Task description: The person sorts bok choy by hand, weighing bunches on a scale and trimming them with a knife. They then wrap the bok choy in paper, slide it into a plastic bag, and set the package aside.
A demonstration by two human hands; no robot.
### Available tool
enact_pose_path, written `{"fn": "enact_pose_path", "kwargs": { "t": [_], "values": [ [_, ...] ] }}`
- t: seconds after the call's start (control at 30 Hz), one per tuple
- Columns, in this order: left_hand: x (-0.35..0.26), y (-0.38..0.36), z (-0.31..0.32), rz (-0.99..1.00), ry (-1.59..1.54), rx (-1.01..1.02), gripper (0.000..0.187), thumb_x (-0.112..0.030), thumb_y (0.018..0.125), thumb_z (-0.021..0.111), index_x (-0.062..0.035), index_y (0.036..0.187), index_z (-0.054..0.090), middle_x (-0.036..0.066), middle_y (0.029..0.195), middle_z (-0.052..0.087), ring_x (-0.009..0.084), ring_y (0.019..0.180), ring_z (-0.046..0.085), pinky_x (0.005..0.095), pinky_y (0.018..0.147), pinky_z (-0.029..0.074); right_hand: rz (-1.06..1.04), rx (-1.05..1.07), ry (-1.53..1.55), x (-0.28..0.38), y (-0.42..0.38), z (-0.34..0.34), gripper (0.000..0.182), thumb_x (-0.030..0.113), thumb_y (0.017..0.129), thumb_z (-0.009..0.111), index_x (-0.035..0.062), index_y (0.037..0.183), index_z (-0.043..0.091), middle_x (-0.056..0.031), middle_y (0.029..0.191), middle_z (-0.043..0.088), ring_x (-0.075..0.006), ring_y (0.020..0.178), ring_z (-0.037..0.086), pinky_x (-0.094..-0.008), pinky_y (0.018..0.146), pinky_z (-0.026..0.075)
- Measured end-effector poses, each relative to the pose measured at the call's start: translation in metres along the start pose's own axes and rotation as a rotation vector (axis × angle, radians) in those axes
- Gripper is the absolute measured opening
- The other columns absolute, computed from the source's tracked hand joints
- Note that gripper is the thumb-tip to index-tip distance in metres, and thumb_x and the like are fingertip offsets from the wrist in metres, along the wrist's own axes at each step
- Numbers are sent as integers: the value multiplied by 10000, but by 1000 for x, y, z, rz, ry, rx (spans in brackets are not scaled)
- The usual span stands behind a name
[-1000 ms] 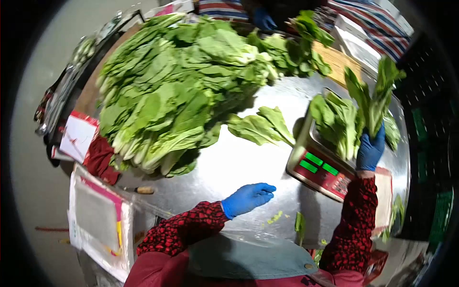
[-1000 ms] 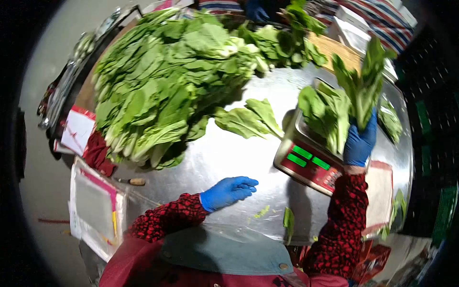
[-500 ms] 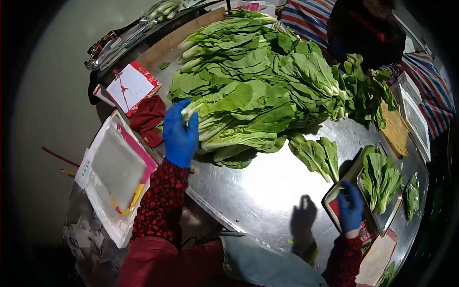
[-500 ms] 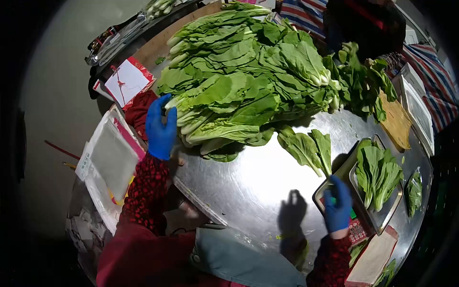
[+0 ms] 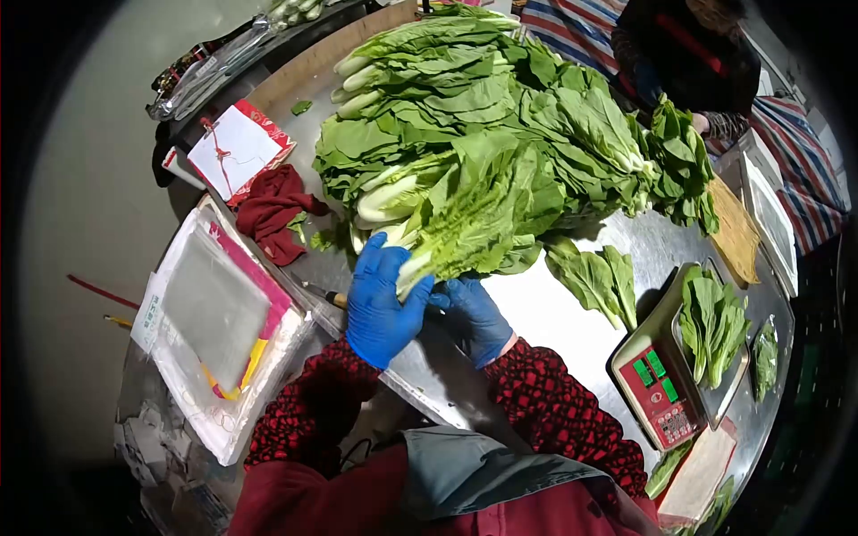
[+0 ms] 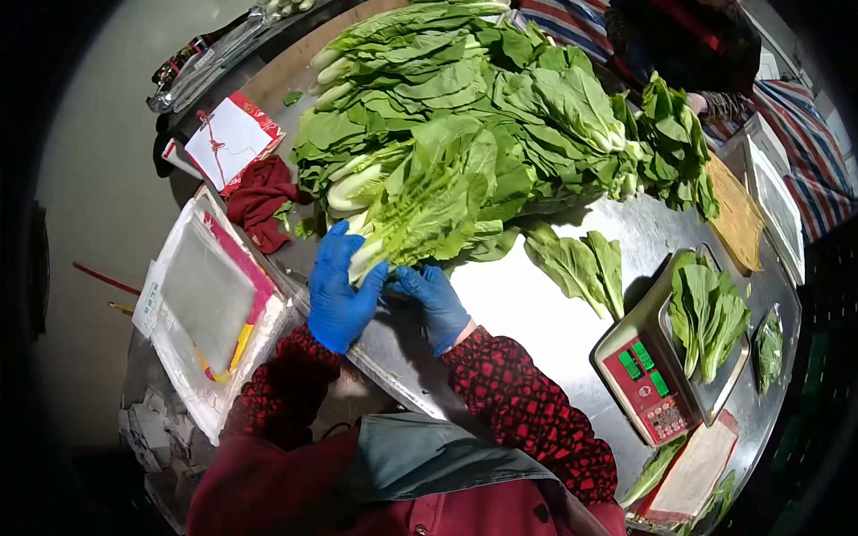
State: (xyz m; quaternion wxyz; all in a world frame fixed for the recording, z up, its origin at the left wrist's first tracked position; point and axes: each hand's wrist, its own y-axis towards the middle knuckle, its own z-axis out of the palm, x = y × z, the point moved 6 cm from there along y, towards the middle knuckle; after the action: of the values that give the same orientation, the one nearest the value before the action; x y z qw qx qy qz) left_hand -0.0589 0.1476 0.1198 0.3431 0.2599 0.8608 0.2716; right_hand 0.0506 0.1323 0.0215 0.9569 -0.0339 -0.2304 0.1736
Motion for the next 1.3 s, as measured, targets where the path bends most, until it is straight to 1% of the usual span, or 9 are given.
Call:
{"fn": "enact_pose_path", "kwargs": {
  "t": [0.2,0.37,0.5,0.7,0.93,1.0,1.03,1.17,1.3],
  "values": [
    [-65,-59,64,10,-324,300,381,-142,773,681,2,1090,527,217,1062,559,406,946,561,427,833,467,-16,-165,116,19,-79,-55,372,137,867,617,5,1188,482,-127,1077,598,-235,930,618,-332,768,543],
    [-41,-132,166,-1352,-1299,746,223,-127,920,503,-35,1120,470,149,1075,597,263,918,635,352,741,557,-108,-647,-127,38,-163,-156,362,127,895,525,46,1230,415,-133,1034,585,-328,848,637,-538,649,549],
    [-50,-154,182,-1510,-1719,699,390,-134,915,514,-28,1274,403,187,1263,496,328,1133,541,447,880,515,-194,-767,-162,60,-230,-184,274,199,943,454,43,1167,440,-139,950,583,-337,702,655,-526,585,554],
    [-46,-160,180,-1454,-1927,715,524,-40,886,518,-98,1374,336,111,1281,480,261,1113,533,428,904,495,-547,-1172,-2103,91,-271,-114,660,184,775,670,-18,1326,368,-259,1212,462,-379,1099,467,-415,944,385],
    [-56,-154,172,-1412,-1859,775,533,45,791,555,-47,1292,397,88,1114,545,225,1010,577,364,841,518,-391,-744,-1771,43,-207,-76,474,291,783,682,31,1141,510,-155,879,602,-336,750,599,-399,633,484],
    [-58,-152,166,-1357,-1847,827,497,49,781,565,-29,1249,415,90,1089,549,225,970,589,363,833,521,17,-740,-1458,29,-189,-106,443,345,790,687,23,1058,544,-173,845,621,-325,743,620,-379,626,492],
    [-60,-151,164,-1296,-1837,878,461,53,772,575,-11,1206,433,92,1063,553,224,929,600,362,825,524,74,-674,-1410,23,-182,-119,387,261,824,692,10,1083,553,-131,912,652,-188,772,644,-294,653,501],
    [-50,-157,162,-1052,-1470,870,284,-30,747,693,-32,997,557,19,844,585,155,778,606,263,664,492,-171,-579,-1122,6,-166,-115,191,133,906,583,-15,1027,584,-50,856,642,-125,733,597,-246,650,480],
    [-39,-148,143,-1311,-1409,562,206,-52,779,663,-73,928,521,28,798,571,161,703,596,282,604,496,-298,-688,-616,32,-189,-95,131,82,891,572,-16,973,598,-44,799,625,-86,643,554,-219,559,437]
  ]
}}
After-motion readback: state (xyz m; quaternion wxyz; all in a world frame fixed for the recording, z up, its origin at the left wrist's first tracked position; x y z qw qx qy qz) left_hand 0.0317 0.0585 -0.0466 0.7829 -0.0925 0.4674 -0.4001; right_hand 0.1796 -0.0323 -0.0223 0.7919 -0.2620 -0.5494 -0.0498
